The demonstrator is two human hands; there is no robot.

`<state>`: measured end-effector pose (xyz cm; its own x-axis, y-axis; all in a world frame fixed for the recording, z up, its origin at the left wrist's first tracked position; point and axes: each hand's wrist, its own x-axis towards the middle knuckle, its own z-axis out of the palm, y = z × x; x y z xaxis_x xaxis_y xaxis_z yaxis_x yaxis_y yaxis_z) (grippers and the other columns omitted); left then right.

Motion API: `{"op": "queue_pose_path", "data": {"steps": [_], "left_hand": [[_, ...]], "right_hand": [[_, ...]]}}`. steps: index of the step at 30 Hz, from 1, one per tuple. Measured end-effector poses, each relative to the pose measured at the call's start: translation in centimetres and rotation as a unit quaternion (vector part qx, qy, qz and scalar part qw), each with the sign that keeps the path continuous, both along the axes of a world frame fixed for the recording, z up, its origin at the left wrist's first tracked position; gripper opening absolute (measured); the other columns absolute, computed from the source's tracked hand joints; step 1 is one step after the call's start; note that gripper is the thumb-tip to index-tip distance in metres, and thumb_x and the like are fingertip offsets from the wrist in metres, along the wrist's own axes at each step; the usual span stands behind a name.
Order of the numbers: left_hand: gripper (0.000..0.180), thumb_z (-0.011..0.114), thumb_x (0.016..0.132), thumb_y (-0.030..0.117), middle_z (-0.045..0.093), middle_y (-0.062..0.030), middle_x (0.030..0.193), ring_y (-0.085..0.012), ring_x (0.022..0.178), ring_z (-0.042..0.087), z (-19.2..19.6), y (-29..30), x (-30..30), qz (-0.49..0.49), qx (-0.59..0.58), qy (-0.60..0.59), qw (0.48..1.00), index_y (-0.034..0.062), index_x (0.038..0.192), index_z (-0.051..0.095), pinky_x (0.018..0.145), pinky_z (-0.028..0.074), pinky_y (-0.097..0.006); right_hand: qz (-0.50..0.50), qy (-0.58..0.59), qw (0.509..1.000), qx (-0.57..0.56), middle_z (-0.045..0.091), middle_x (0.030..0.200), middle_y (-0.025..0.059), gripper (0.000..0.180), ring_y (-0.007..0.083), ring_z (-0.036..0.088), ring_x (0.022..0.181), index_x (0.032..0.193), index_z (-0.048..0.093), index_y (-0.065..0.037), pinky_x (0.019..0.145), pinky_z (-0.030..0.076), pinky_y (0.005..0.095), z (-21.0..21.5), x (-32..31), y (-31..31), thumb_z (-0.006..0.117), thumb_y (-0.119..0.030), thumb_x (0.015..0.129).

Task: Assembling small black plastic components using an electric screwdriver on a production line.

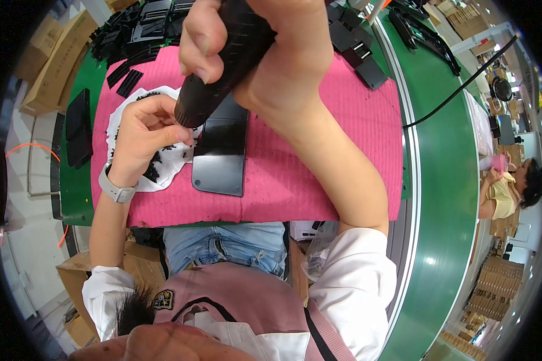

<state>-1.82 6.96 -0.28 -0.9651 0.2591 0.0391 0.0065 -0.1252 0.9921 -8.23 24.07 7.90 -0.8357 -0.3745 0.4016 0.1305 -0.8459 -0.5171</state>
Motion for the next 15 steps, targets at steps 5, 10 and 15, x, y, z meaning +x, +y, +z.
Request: {"op": "queue_pose_path", "data": {"steps": [5, 10, 15], "left_hand": [[0.017, 0.074, 0.074, -0.002, 0.064, -0.0051, 0.081, -0.0101, 0.074, 0.062, -0.1, 0.2, 0.0, 0.008, -0.021, 0.032, 0.999, -0.0019, 0.087, 0.062, 0.070, 0.051, -0.022], [0.020, 0.077, 0.071, 0.000, 0.063, -0.0033, 0.080, -0.0084, 0.072, 0.060, -0.2, 0.0, 0.2, 0.012, -0.036, 0.047, 0.998, -0.0007, 0.084, 0.061, 0.069, 0.051, -0.022], [0.020, 0.077, 0.070, 0.000, 0.062, -0.0025, 0.079, -0.0075, 0.070, 0.059, 0.0, 0.2, 0.2, 0.007, -0.046, 0.066, 0.997, 0.0001, 0.082, 0.061, 0.067, 0.049, -0.021]], "right_hand": [[0.038, 0.251, 0.967, -0.031, 0.050, 0.055, 0.0069, 0.045, 0.0185, 0.046, 0.040, 0.103, 0.056, -0.005, 0.046, 0.042, 0.0339, -0.6, -4.6, 0.8, 0.044, -0.046, 0.092], [0.033, 0.195, 0.980, -0.007, 0.050, 0.056, 0.0071, 0.044, 0.0187, 0.047, 0.041, 0.103, 0.056, -0.005, 0.047, 0.044, 0.0343, -0.3, -0.4, 0.1, 0.044, -0.046, 0.091], [0.058, 0.377, 0.923, -0.043, 0.049, 0.055, 0.0071, 0.044, 0.0188, 0.046, 0.040, 0.102, 0.056, -0.006, 0.047, 0.044, 0.0347, -1.1, -4.4, 0.5, 0.043, -0.046, 0.091]]}}
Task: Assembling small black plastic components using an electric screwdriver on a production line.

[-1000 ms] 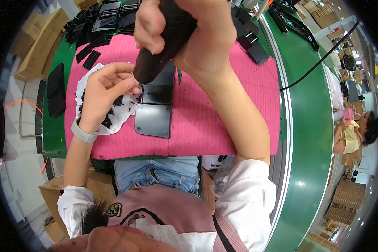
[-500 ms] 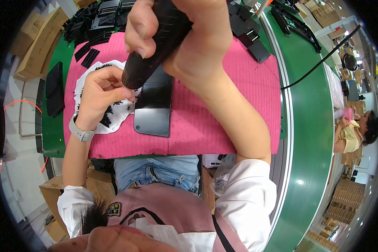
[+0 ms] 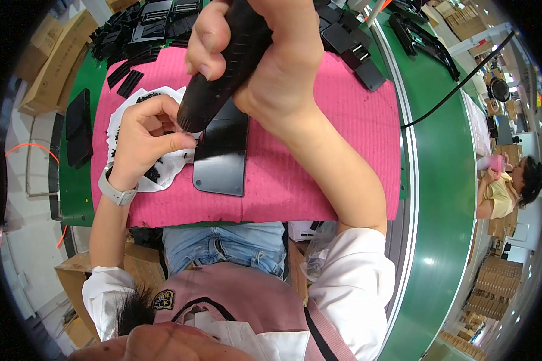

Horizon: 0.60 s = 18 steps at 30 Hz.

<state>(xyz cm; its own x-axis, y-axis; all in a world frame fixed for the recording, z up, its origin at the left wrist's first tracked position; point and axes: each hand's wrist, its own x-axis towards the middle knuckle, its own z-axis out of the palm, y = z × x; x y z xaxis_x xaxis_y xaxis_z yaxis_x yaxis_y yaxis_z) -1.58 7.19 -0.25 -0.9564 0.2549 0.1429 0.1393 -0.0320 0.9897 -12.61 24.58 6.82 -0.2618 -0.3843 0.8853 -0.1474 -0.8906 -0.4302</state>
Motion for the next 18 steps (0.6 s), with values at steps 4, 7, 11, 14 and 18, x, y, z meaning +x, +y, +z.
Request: {"op": "queue_pose_path", "data": {"steps": [4, 7, 11, 14, 18], "left_hand": [[0.021, 0.077, 0.069, 0.000, 0.061, -0.0020, 0.077, -0.0067, 0.069, 0.058, 0.2, 0.0, 0.0, 0.016, -0.025, 0.010, 1.000, 0.0003, 0.081, 0.060, 0.064, 0.048, -0.020], [0.021, 0.077, 0.069, 0.000, 0.061, -0.0015, 0.076, -0.0061, 0.069, 0.058, 0.0, -0.3, 0.2, 0.028, -0.030, 0.009, 0.999, 0.0003, 0.081, 0.060, 0.063, 0.048, -0.020], [0.021, 0.078, 0.069, 0.001, 0.061, -0.0010, 0.076, -0.0059, 0.068, 0.057, -0.2, -0.1, 0.1, 0.028, -0.035, 0.018, 0.999, 0.0007, 0.081, 0.060, 0.062, 0.047, -0.020], [0.022, 0.078, 0.068, 0.002, 0.060, -0.0005, 0.075, -0.0060, 0.068, 0.056, -0.2, 0.0, 0.2, 0.033, -0.045, 0.030, 0.998, 0.0010, 0.080, 0.060, 0.062, 0.045, -0.020], [0.023, 0.078, 0.067, 0.002, 0.057, 0.0008, 0.072, -0.0061, 0.066, 0.052, -0.4, 0.4, 0.3, 0.051, -0.060, 0.056, 0.995, 0.0013, 0.080, 0.059, 0.062, 0.043, -0.020]], "right_hand": [[0.030, -0.006, 0.999, -0.014, 0.048, 0.054, 0.0066, 0.042, 0.0184, 0.045, 0.039, 0.101, 0.056, -0.007, 0.046, 0.044, 0.0349, -0.5, -0.2, -0.3, 0.044, -0.046, 0.090], [-0.033, -0.201, 0.979, 0.026, 0.048, 0.054, 0.0064, 0.042, 0.0183, 0.045, 0.039, 0.101, 0.054, -0.006, 0.046, 0.044, 0.0348, 0.4, 4.2, -1.1, 0.046, -0.046, 0.090], [-0.125, -0.390, 0.910, 0.064, 0.048, 0.054, 0.0067, 0.041, 0.0183, 0.045, 0.039, 0.101, 0.052, -0.006, 0.046, 0.043, 0.0345, 0.9, 6.1, -1.1, 0.047, -0.045, 0.090], [-0.120, -0.378, 0.916, 0.067, 0.048, 0.055, 0.0070, 0.040, 0.0182, 0.046, 0.040, 0.102, 0.053, -0.006, 0.047, 0.043, 0.0338, 0.7, 6.2, -1.3, 0.047, -0.044, 0.090], [0.023, 0.062, 0.997, -0.033, 0.048, 0.056, 0.0072, 0.040, 0.0184, 0.046, 0.042, 0.102, 0.053, -0.007, 0.048, 0.044, 0.0336, -0.8, 0.9, -0.8, 0.047, -0.044, 0.090]]}}
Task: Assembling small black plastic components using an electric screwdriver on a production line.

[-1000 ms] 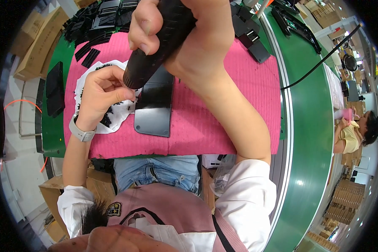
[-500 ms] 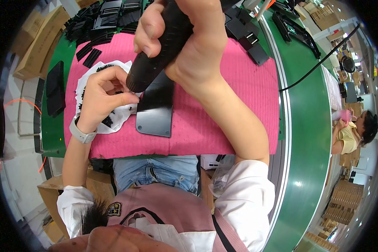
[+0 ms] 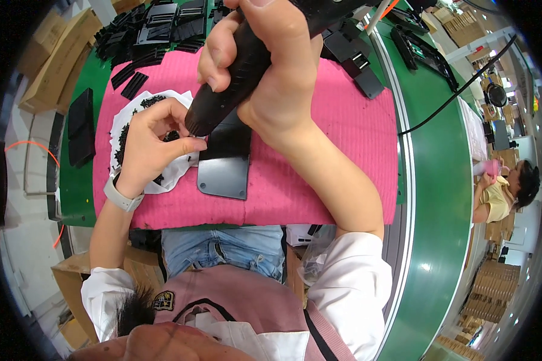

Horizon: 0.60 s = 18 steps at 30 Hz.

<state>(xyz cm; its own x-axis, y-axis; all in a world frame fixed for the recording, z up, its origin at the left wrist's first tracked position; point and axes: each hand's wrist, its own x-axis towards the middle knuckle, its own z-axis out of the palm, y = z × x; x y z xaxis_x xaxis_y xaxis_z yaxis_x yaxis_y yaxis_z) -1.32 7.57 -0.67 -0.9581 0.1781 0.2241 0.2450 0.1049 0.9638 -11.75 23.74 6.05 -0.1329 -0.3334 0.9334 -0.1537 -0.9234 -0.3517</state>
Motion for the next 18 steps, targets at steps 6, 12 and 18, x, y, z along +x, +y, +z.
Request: {"op": "queue_pose_path", "data": {"steps": [6, 12, 18], "left_hand": [[0.023, 0.078, 0.067, 0.001, 0.055, 0.0013, 0.071, -0.0051, 0.065, 0.051, 0.0, -0.2, 0.1, 0.003, 0.029, -0.028, 0.999, 0.0014, 0.080, 0.059, 0.062, 0.042, -0.019], [0.022, 0.078, 0.069, 0.000, 0.059, -0.0007, 0.075, -0.0050, 0.066, 0.055, 0.0, -0.8, -0.1, -0.008, 0.053, -0.048, 0.997, 0.0006, 0.082, 0.060, 0.061, 0.045, -0.018], [0.020, 0.077, 0.069, -0.003, 0.061, -0.0029, 0.077, -0.0073, 0.069, 0.059, 0.2, -0.9, 0.0, -0.017, 0.086, -0.061, 0.994, -0.0009, 0.081, 0.061, 0.064, 0.049, -0.020]], "right_hand": [[-0.132, -0.467, 0.871, 0.079, 0.048, 0.056, 0.0068, 0.038, 0.0187, 0.047, 0.043, 0.102, 0.055, -0.008, 0.050, 0.045, 0.0348, 0.8, 5.7, -0.4, 0.047, -0.043, 0.090], [-0.161, -0.338, 0.920, 0.119, 0.050, 0.062, 0.0009, 0.042, 0.0134, 0.046, 0.050, 0.102, 0.057, -0.007, 0.059, 0.042, 0.0341, -0.1, 3.3, 1.3, 0.052, -0.046, 0.086], [-0.125, -0.324, 0.932, 0.103, 0.046, 0.061, 0.0000, 0.048, 0.0139, 0.042, 0.048, 0.105, 0.058, -0.010, 0.058, 0.040, 0.0355, 0.0, 3.3, 1.4, 0.041, -0.052, 0.090]]}}
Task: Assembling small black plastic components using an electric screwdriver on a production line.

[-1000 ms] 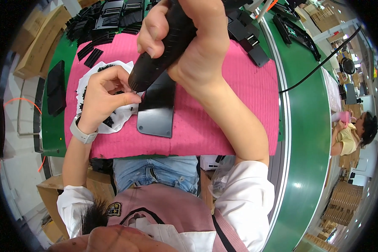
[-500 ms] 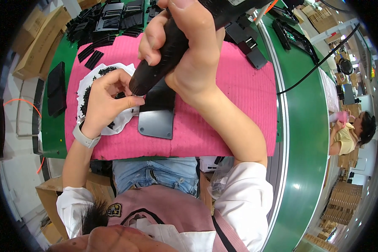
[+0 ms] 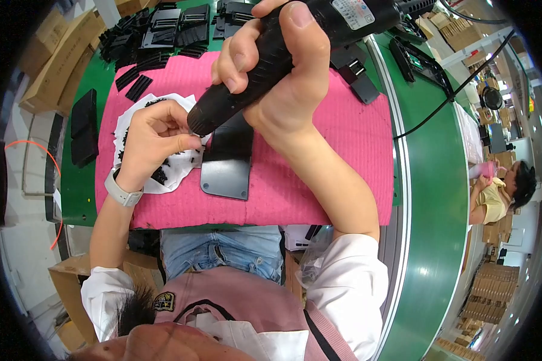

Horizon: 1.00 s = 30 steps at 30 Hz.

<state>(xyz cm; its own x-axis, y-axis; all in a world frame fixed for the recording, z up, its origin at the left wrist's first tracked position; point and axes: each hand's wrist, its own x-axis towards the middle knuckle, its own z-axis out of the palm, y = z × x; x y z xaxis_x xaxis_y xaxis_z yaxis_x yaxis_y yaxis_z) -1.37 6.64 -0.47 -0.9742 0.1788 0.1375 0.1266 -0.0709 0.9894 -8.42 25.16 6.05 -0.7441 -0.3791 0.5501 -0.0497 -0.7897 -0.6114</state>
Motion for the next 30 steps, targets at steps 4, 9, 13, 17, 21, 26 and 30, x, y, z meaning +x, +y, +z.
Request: {"op": "queue_pose_path", "data": {"steps": [4, 9, 13, 17, 21, 26, 30], "left_hand": [[0.019, 0.076, 0.070, -0.004, 0.062, -0.0037, 0.078, -0.0089, 0.069, 0.061, 0.3, 0.0, 0.3, -0.017, 0.017, -0.018, 1.000, -0.0018, 0.081, 0.061, 0.065, 0.051, -0.021], [0.025, 0.078, 0.070, 0.000, 0.062, -0.0041, 0.083, -0.0098, 0.075, 0.061, -0.1, 0.1, 0.0, -0.060, 0.024, -0.024, 0.998, -0.0018, 0.089, 0.061, 0.070, 0.051, -0.023], [0.036, 0.079, 0.073, 0.019, 0.061, -0.0056, 0.096, -0.0108, 0.089, 0.058, 0.6, 1.2, 0.7, -0.032, 0.010, 0.067, 0.997, 0.0016, 0.100, 0.062, 0.074, 0.048, -0.028], [0.046, 0.077, 0.070, 0.024, 0.059, -0.0096, 0.097, -0.0241, 0.089, 0.058, 0.7, 1.6, 0.8, 0.043, -0.332, 0.241, 0.911, 0.0006, 0.105, 0.059, 0.077, 0.047, -0.033], [0.044, 0.076, 0.068, 0.020, 0.056, -0.0114, 0.102, -0.0292, 0.094, 0.055, -0.6, 2.4, 0.7, 0.045, -0.381, 0.291, 0.877, 0.0000, 0.104, 0.059, 0.080, 0.046, -0.037], [0.041, 0.074, 0.069, 0.016, 0.055, -0.0120, 0.102, -0.0301, 0.095, 0.053, -1.0, 2.4, 0.5, 0.032, -0.388, 0.281, 0.878, -0.0001, 0.102, 0.058, 0.082, 0.045, -0.038], [0.040, 0.075, 0.068, 0.013, 0.055, -0.0118, 0.101, -0.0303, 0.095, 0.053, -1.0, 2.5, 0.6, 0.039, -0.387, 0.277, 0.879, 0.0000, 0.101, 0.058, 0.082, 0.044, -0.038]], "right_hand": [[-0.006, -0.053, 0.998, -0.019, 0.047, 0.059, 0.0029, 0.043, 0.0159, 0.045, 0.046, 0.104, 0.057, -0.009, 0.056, 0.044, 0.0353, 0.8, 1.4, -1.1, 0.044, -0.048, 0.091], [0.177, 0.300, 0.931, -0.113, 0.049, 0.057, 0.0063, 0.038, 0.0187, 0.047, 0.044, 0.106, 0.054, -0.007, 0.052, 0.046, 0.0352, -0.3, -4.1, -0.3, 0.047, -0.042, 0.091], [0.018, 0.010, 0.995, 0.101, 0.044, 0.060, -0.0002, 0.047, 0.0113, 0.042, 0.046, 0.106, 0.056, -0.008, 0.057, 0.041, 0.0325, 0.7, 0.3, 2.2, 0.041, -0.050, 0.092], [-0.034, 0.148, 0.968, 0.199, 0.044, 0.058, 0.0024, 0.050, 0.0115, 0.040, 0.041, 0.111, 0.046, -0.004, 0.045, 0.036, 0.0291, 0.5, 1.0, 4.7, 0.049, -0.049, 0.089], [-0.064, 0.135, 0.964, 0.221, 0.044, 0.057, 0.0045, 0.047, 0.0126, 0.041, 0.040, 0.110, 0.045, -0.003, 0.043, 0.035, 0.0281, 0.0, 1.3, 4.4, 0.051, -0.043, 0.088], [-0.069, 0.146, 0.961, 0.222, 0.045, 0.056, 0.0058, 0.046, 0.0131, 0.041, 0.040, 0.110, 0.045, -0.002, 0.042, 0.035, 0.0279, -0.1, 1.2, 4.3, 0.052, -0.041, 0.087], [-0.056, 0.143, 0.960, 0.234, 0.045, 0.056, 0.0058, 0.041, 0.0139, 0.042, 0.041, 0.104, 0.045, -0.002, 0.041, 0.035, 0.0277, -0.2, 1.3, 4.0, 0.056, -0.037, 0.085]]}}
